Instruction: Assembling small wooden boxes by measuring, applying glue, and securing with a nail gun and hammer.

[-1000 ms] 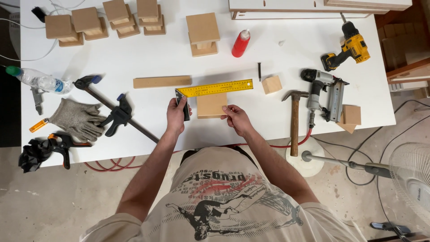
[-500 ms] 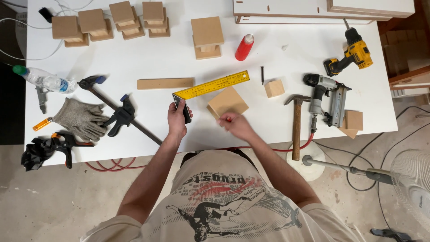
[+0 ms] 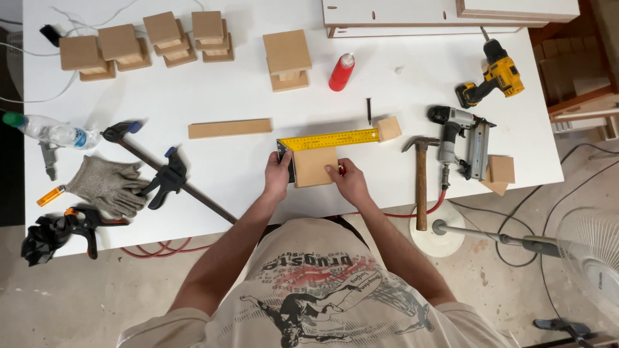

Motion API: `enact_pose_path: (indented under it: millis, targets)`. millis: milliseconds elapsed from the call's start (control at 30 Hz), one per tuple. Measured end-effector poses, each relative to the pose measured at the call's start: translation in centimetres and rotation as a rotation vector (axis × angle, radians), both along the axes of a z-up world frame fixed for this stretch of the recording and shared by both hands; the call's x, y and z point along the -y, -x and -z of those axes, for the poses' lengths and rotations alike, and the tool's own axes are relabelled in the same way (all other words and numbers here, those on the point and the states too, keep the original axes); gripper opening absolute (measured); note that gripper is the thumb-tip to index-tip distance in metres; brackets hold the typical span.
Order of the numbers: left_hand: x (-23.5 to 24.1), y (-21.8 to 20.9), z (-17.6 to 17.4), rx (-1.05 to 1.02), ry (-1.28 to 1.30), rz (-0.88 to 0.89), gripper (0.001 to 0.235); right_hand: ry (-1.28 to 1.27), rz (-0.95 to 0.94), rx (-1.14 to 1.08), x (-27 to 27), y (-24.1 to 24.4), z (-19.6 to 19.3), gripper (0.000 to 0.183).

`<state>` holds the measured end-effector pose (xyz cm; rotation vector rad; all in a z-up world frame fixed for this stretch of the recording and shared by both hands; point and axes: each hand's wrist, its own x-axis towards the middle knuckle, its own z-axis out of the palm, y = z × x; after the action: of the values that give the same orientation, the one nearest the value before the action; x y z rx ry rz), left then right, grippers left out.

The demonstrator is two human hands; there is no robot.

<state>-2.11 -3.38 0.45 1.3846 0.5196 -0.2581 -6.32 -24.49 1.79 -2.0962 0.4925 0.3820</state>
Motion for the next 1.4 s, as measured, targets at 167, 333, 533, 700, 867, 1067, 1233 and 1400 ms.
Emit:
enact_pose_path:
  millis: [167, 333, 533, 700, 867, 1067, 1233, 1400]
  targets:
    - [-0.3, -0.6, 0.5, -0.046, -0.086, 0.114, 0.027, -0.049, 0.026, 0.004, -0.6, 0.5, -1.1, 0.04]
    - [-0.7, -0.8, -0.9, -0.085, -0.15, 0.252, 0.049, -0.046, 0.012, 0.009, -0.5, 0.4, -1.6, 0.043]
    - [-1.2, -0.7, -1.2, -0.028, -0.075, 0.238, 0.042, 0.125, -0.065, 0.314, 1.0, -0.7, -0.8, 0.028]
    - [-0.8, -0.8, -1.8, -0.009, -0.025, 0.219, 0.039, 0.005, -0.366, 0.495, -1.2, -2.8, -2.2, 0.041]
    - [-0.9, -1.0, -0.1, -0.031, -0.034, 0.209, 0.041, -0.057, -0.278, 0.514, -3.6, -5.9, 1.0, 0.02]
    - [-0.8, -1.1, 1.0, -0.035, -0.042, 0.189, 0.04, 0.061, -0.35, 0.701, -4.1, -6.3, 3.3, 0.021]
    - [-0.9, -1.4, 1.7, -0.028, -0.041, 0.194, 0.038, 0.128, -0.301, 0.84, -4.1, -5.8, 3.5, 0.014]
    - [-0.9, -1.3, 2.0, -0.02, -0.034, 0.195, 0.036, 0.175, -0.315, 0.938, -4.1, -5.9, 4.3, 0.016]
